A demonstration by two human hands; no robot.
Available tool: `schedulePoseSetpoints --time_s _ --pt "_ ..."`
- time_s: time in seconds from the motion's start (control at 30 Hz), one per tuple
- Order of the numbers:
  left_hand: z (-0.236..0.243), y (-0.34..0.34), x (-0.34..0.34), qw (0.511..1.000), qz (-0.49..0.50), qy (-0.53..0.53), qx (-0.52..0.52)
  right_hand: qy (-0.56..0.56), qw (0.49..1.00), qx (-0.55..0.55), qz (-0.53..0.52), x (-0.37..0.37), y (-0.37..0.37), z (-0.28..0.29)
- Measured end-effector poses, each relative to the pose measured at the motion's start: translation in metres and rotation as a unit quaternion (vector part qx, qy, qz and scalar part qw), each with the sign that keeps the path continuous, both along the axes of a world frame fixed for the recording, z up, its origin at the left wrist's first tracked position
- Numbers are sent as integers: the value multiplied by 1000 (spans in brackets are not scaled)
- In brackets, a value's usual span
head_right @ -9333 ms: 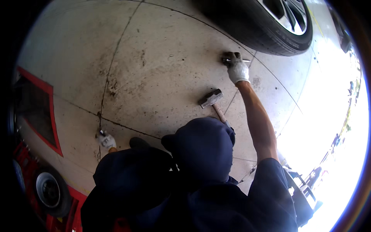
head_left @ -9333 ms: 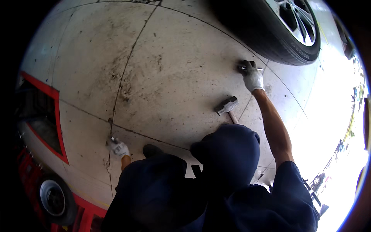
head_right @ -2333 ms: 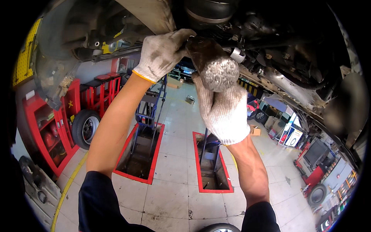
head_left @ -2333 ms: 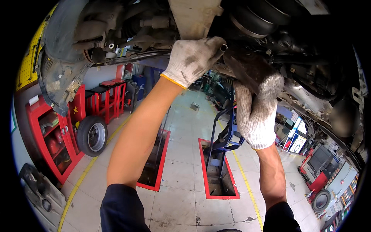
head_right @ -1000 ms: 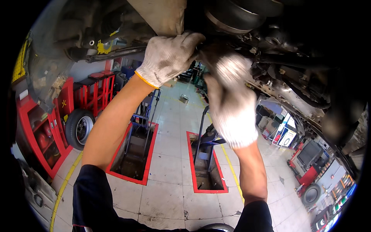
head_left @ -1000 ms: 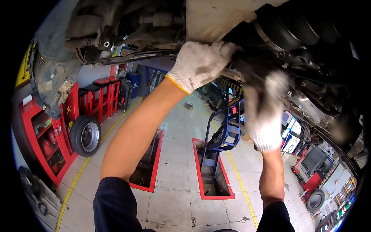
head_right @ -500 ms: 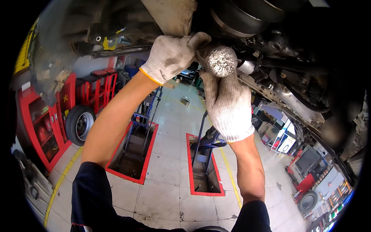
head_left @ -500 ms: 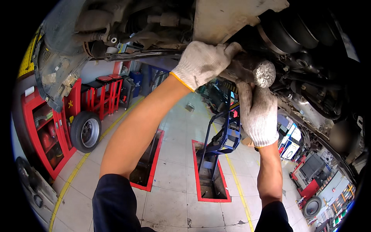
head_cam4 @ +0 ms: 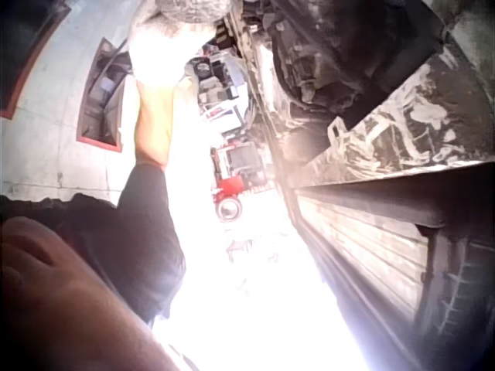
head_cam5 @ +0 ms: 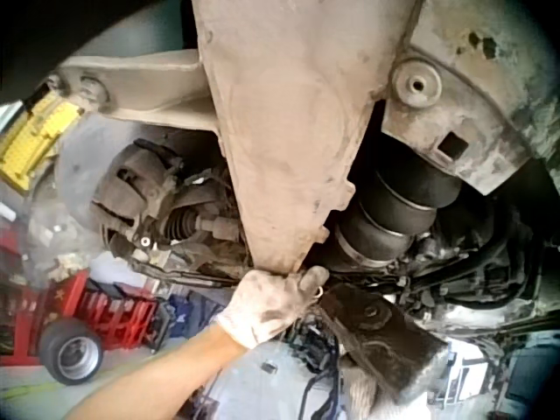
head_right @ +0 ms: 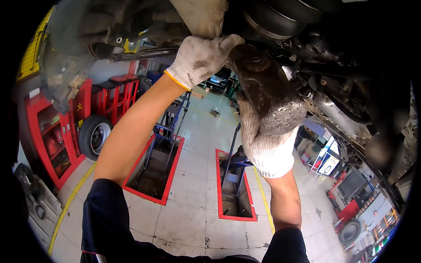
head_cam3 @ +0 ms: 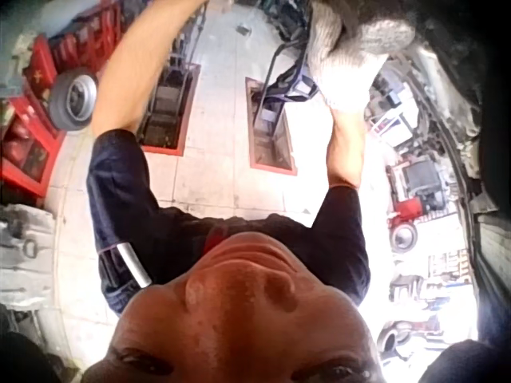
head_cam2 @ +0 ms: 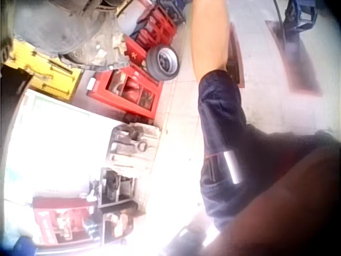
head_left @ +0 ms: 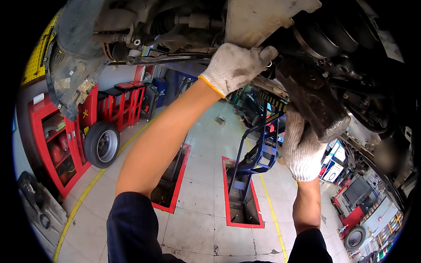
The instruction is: The person works under a lifted vehicle, using a hammer and wrench to loosen and tighten bolts on the suspension system. They repeatedly reach for tools, strike components, and adjust fasteners on the undercarriage.
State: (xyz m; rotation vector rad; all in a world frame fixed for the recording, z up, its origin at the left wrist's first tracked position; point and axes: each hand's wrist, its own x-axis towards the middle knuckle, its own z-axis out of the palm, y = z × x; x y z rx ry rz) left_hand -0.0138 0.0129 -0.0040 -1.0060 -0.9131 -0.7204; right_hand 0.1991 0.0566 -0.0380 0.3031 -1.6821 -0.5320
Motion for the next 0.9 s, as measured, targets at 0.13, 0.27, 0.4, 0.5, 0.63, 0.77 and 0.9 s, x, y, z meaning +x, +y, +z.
schedulePoseSetpoints --time_s 0.13,0.27,0.4,0.5,0.63,0.77,0.9 --pt "4 4 2 1000 9 5 12 -40 991 -93 -89 -6 20 8" --pt "-2 3 -1 1000 16 11 0 1 1000 -29 6 15 -5 -3" --pt "4 5 4 999 -13 -29 -27 -68 989 -122 -51 -2 21 7" --pt "6 5 5 1000 -13 -24 -14 -81 984 -154 -35 17 11 -8" --pt "1 -8 6 998 68 -12 -12 -63 987 -140 -50 88 7 -93" --pt "-3 -29 23 993 111 -2 -42 -192 880 -416 -125 185 27 -187" --pt "0 -25 31 986 156 -12 -51 -179 852 -465 -160 245 47 -258"
